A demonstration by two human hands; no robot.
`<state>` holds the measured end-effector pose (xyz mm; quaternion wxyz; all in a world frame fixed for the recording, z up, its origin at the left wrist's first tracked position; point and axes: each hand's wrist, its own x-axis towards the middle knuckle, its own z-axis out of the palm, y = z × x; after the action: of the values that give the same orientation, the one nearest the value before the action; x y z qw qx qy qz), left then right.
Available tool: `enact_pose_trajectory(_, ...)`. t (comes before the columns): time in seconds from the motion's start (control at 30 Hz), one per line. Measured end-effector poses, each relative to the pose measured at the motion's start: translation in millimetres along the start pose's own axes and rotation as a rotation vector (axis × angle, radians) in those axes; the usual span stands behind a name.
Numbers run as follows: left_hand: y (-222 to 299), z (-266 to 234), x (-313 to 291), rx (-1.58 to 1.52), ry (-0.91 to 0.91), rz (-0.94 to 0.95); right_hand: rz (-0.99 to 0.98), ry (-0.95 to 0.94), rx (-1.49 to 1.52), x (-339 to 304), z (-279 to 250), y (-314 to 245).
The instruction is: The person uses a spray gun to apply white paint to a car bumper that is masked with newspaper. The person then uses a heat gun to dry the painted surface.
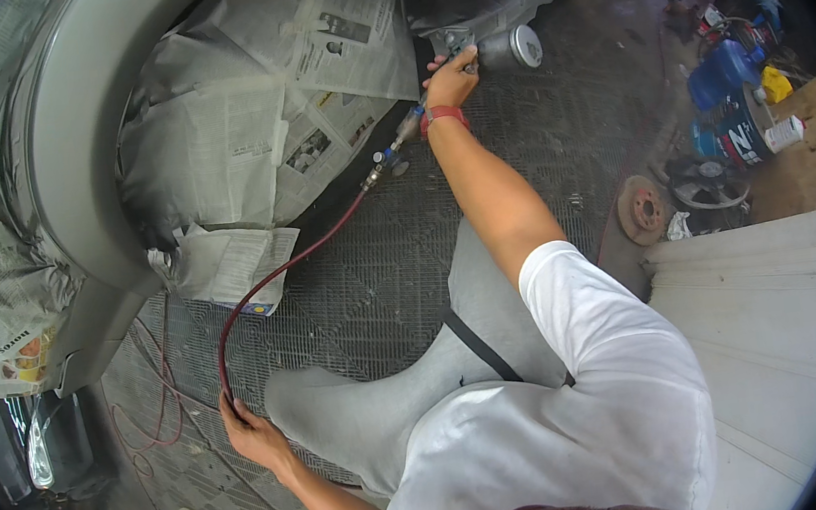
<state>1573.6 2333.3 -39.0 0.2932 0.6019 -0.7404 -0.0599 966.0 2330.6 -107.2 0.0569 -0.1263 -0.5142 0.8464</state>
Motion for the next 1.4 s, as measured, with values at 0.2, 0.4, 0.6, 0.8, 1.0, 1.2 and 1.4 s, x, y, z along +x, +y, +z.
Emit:
enact_pose_trajectory(0.2,5.7,-2.1,-6.4,0.006,-0.014,0.031,0.016,0.055,-0.048,28.9,11.7,42.2)
enact_pose_trajectory(0.4,5.5,-3.7,-17.2,-0.032,-0.128,0.011,-0.168,-0.181,0.078,-25.9,33.2,-10.9)
enact_pose_trajectory(0.6,29.7,17.6,-16.1,-0.1,-0.281,-0.004,-0.469,-0.653,0.184,-93.6,36.0,-65.5)
enact_pose_trajectory(0.8,31.4,36.0,-11.5,-0.147,-0.294,0.123,-0.814,-1.149,0.152,-159.4,37.0,-79.3)
enact_pose_trajectory(1.0,27.8,51.8,-11.9,-0.182,-0.319,0.116,-0.92,-1.511,0.074,-223.8,35.1,-49.9)
enact_pose_trajectory(1.2,14.9,58.1,-15.8,-0.18,-0.299,0.091,-0.929,-1.744,-0.145,-267.5,25.7,-25.0)
enact_pose_trajectory(1.4,-31.6,47.5,-9.3,-0.149,-0.17,0.009,-0.642,-1.825,-0.304,-331.4,8.3,-48.7)
